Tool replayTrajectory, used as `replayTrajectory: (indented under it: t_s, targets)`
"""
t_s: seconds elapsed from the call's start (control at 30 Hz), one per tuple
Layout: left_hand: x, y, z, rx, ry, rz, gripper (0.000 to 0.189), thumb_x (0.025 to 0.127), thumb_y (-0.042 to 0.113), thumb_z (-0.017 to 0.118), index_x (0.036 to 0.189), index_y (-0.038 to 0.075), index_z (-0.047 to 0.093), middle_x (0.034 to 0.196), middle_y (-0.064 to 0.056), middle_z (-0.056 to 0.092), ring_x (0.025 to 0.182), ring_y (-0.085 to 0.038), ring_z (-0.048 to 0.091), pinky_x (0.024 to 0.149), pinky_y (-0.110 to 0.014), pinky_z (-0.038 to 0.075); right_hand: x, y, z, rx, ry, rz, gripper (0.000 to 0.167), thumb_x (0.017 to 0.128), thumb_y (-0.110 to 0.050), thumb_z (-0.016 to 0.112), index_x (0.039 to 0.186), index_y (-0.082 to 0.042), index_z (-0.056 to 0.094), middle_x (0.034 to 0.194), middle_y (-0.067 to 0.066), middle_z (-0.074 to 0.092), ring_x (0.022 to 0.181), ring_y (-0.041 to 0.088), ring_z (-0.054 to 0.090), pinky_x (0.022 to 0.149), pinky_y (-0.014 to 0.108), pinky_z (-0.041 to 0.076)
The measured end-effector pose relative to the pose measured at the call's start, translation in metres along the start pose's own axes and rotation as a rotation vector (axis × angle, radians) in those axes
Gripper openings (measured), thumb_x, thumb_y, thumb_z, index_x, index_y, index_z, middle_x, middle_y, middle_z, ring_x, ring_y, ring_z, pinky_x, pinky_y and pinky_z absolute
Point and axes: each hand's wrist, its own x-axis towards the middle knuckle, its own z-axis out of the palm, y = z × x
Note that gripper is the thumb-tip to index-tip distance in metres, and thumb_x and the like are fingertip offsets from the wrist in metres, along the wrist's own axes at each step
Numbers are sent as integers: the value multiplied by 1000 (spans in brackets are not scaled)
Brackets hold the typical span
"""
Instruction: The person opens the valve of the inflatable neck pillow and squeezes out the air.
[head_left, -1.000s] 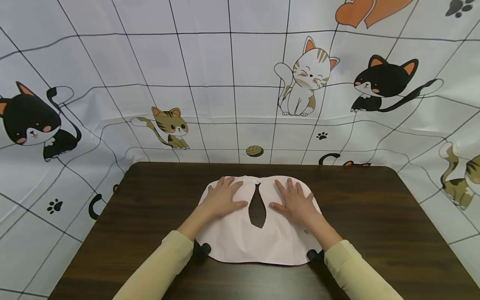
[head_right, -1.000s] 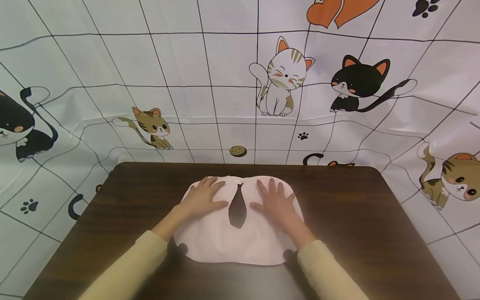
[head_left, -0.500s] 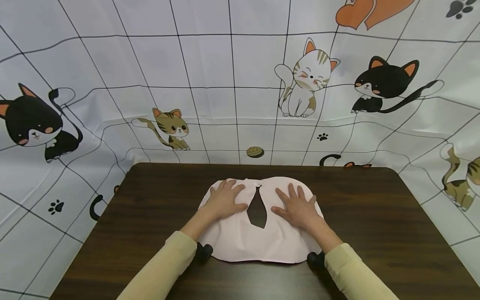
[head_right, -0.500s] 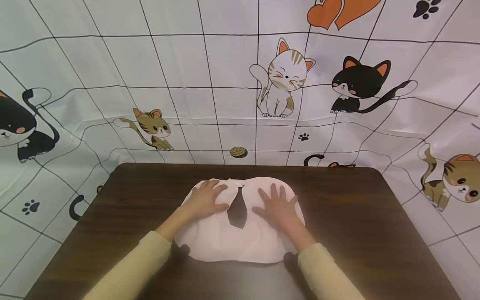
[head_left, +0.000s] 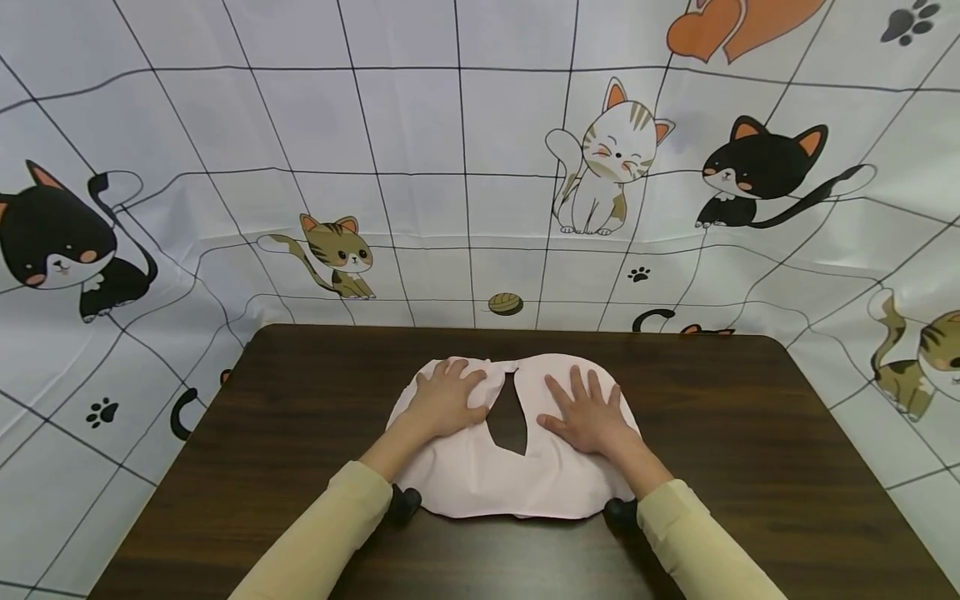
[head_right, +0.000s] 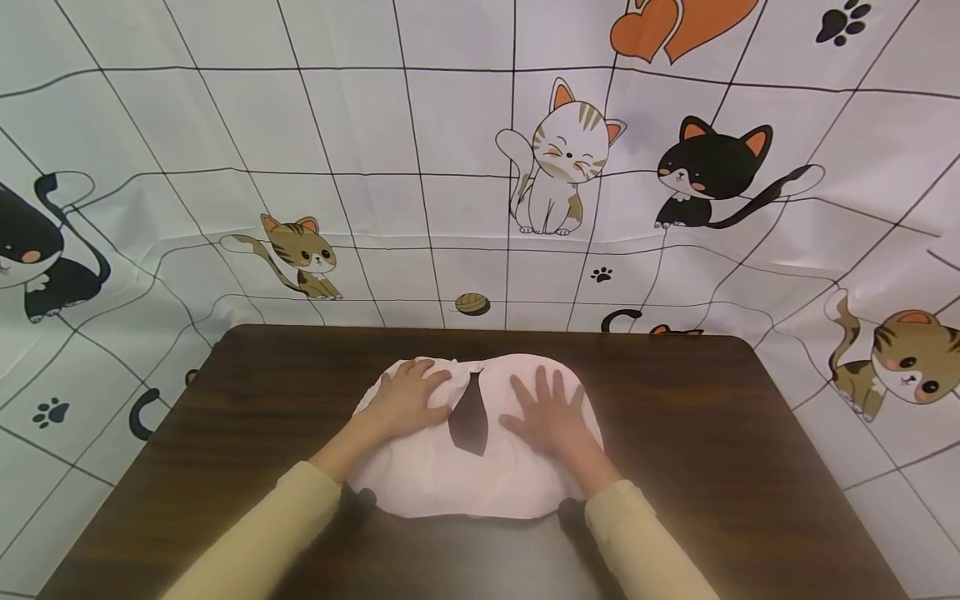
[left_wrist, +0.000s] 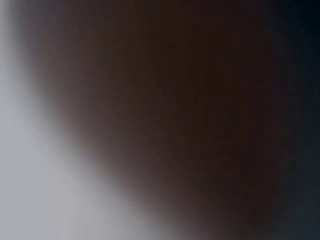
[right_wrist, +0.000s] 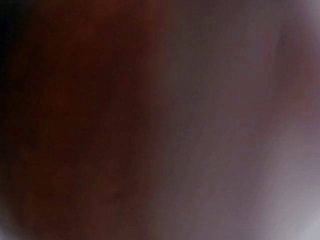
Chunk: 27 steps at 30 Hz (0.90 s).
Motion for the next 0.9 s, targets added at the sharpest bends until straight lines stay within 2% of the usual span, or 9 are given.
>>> replayTrajectory:
  t_s: [0.27,0.63,0.77,0.9]
  targets:
    - [3,1,0,34,-34,-5,58,93,49,65,144,22,59,149,-16,49,137,-46,42,93,-73,41,2,3,5,7,7,9,82,103,-61,45,165,-12,21,167,30,6,152,53,2,111,78,2]
    - [4,4,-2,47,-32,-31,57,92,47,62,143,22,60,149,-15,49,136,-44,42,92,-72,41,0,-2,1,5,3,16,83,103,-61,46,164,-11,21,167,30,7,152,53,2,110,79,4]
    - [5,2,0,47,-52,-17,57,93,49,61,144,24,58,149,-14,49,136,-43,42,91,-71,42,-3,-2,-6,15,-34,2,84,103,-61,46,164,-8,22,166,31,7,151,54,3,110,79,4]
    - [5,2,-8,22,-89,-13,61,96,56,60,148,25,55,152,-13,46,140,-43,40,94,-72,41,-8,-2,-20,76,-80,-8,84,103,-59,48,163,-5,22,166,32,9,151,55,5,110,79,5]
